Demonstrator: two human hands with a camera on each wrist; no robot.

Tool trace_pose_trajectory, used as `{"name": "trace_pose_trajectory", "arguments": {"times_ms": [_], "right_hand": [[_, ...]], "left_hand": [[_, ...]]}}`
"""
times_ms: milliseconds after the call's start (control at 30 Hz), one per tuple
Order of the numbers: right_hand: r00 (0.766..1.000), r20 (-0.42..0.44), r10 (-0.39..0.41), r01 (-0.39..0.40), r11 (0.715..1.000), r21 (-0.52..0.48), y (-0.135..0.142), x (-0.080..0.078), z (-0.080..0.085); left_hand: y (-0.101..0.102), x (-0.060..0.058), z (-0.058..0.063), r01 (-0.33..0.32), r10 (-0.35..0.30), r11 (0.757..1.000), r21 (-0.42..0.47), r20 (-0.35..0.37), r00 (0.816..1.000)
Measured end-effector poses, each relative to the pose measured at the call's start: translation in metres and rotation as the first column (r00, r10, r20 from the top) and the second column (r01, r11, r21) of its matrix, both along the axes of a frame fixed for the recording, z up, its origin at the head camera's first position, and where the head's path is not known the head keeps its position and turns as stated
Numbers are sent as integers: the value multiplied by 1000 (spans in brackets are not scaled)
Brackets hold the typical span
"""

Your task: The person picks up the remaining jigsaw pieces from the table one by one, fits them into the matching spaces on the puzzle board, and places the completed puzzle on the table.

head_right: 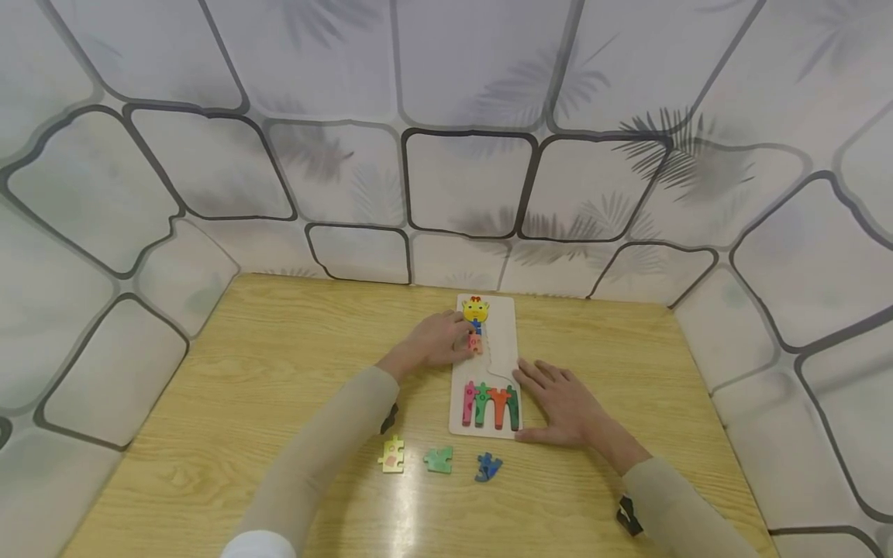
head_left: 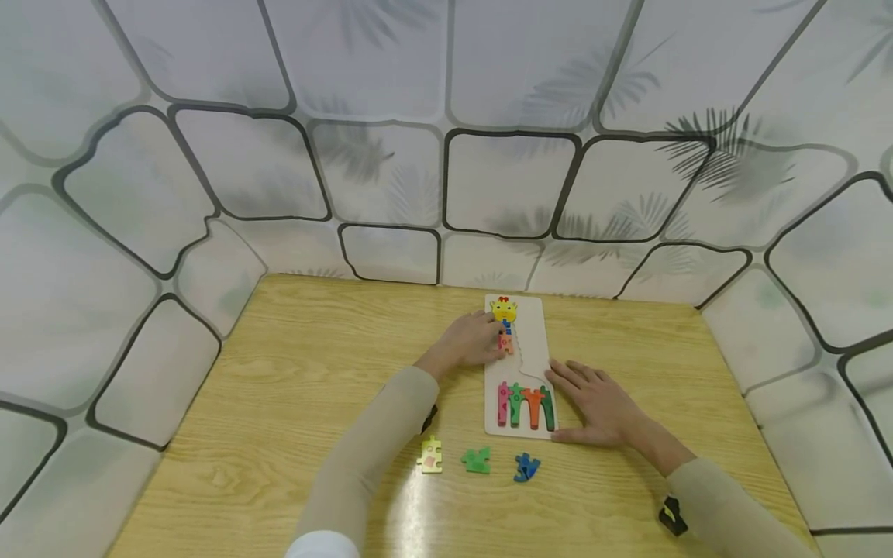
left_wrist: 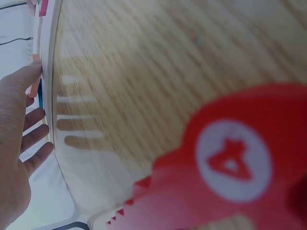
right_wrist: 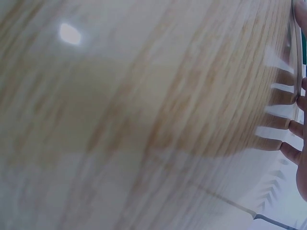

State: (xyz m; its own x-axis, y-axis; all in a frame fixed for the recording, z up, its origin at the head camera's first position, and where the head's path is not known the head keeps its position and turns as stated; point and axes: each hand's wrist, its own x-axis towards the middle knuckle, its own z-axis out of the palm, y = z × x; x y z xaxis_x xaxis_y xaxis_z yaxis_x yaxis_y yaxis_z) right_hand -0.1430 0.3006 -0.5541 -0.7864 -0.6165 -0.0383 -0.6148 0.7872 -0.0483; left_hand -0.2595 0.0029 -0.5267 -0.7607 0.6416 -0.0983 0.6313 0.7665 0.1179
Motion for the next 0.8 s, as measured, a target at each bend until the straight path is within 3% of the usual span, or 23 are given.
{"name": "trace_pose_trajectory", "arguments": {"times_ms": [467,800], "right_hand": [[1000,7,-5,5,1000,3,-2,1,1],[1000,-17,4,-4,1000,1,0,0,-2]], "left_hand": [[2,-1,-1,4,-5,1000,-13,-19,1000],[3,-1,1,-14,14,1000,-27,9,1000]]}}
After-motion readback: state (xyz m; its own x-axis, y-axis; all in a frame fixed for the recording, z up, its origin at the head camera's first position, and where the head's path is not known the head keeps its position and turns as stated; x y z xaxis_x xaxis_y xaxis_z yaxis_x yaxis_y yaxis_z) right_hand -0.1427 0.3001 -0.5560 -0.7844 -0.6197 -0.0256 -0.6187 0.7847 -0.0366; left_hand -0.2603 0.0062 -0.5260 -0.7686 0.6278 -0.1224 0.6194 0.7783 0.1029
